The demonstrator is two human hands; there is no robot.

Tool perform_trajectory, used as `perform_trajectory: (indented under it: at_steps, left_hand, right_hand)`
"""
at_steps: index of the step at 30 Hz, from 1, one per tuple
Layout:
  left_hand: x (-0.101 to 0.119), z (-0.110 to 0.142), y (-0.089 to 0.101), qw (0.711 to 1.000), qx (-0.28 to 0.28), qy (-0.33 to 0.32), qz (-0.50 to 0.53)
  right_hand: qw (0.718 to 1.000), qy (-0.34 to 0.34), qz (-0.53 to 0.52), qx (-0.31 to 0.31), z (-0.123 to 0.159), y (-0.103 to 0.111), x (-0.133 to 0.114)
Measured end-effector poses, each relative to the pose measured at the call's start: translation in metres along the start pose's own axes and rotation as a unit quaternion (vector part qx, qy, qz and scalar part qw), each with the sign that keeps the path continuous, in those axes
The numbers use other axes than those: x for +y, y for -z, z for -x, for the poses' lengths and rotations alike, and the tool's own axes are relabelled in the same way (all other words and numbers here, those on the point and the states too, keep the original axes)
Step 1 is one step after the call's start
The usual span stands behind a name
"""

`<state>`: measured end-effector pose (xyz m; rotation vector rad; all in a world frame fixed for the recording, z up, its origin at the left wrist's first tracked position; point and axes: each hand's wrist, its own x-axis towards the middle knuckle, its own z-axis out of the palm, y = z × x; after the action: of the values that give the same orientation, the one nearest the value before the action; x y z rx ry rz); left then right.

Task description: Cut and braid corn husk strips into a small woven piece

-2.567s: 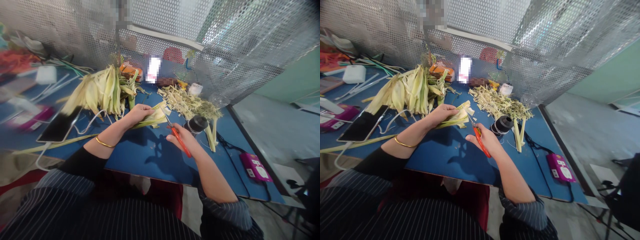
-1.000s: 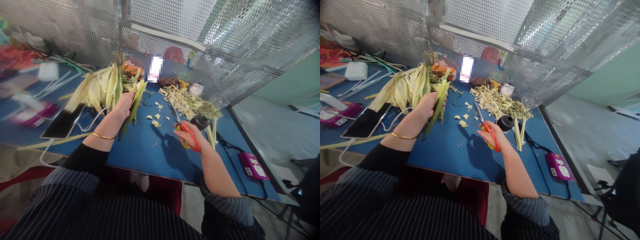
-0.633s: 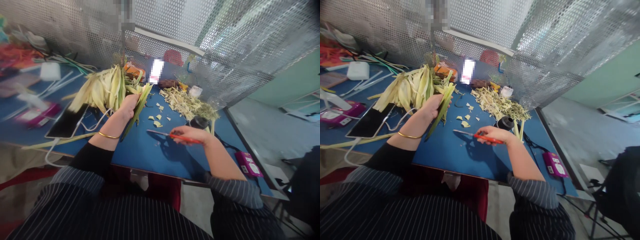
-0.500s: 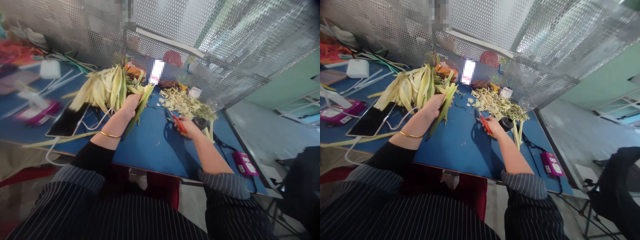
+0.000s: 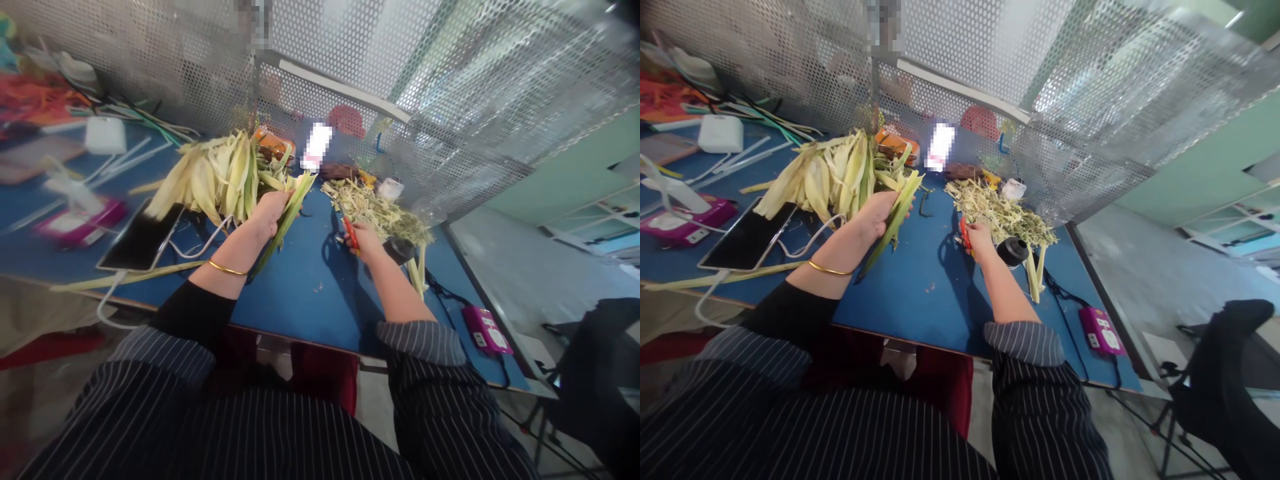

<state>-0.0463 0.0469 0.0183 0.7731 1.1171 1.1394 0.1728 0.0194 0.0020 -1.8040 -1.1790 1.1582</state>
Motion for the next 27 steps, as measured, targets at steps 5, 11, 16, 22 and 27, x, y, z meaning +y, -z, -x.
perform_trajectory:
  at_steps: [5, 11, 16, 22, 27]
  left_hand:
    - [0.0, -0.002, 0.0, 1.0, -0.005, -0.006, 0.003]
    - [-0.006, 0.0, -0.005, 1.0, 0.006, 0.014, 0.018]
    - [-0.019, -0.001, -0.008, 0.998, -0.032, 0.033, 0.047]
    - [-0.026, -0.003, -0.007, 0.996, -0.071, 0.014, 0.044]
    - [-0.024, 0.002, -0.011, 0.998, -0.047, -0.017, 0.043]
  right_hand:
    - [0.991, 0.055, 0.119, -0.036, 0.038, 0.023, -0.003]
    - [0.865, 0.129, 0.481, -0.058, 0.093, 0.048, 0.012]
    - [0.858, 0.107, 0.502, -0.007, 0.074, 0.033, 0.022]
    - [0.862, 0.091, 0.49, 0.096, 0.019, 0.002, 0.011]
    - [0.844, 0.125, 0.486, 0.191, 0.006, -0.007, 0.012]
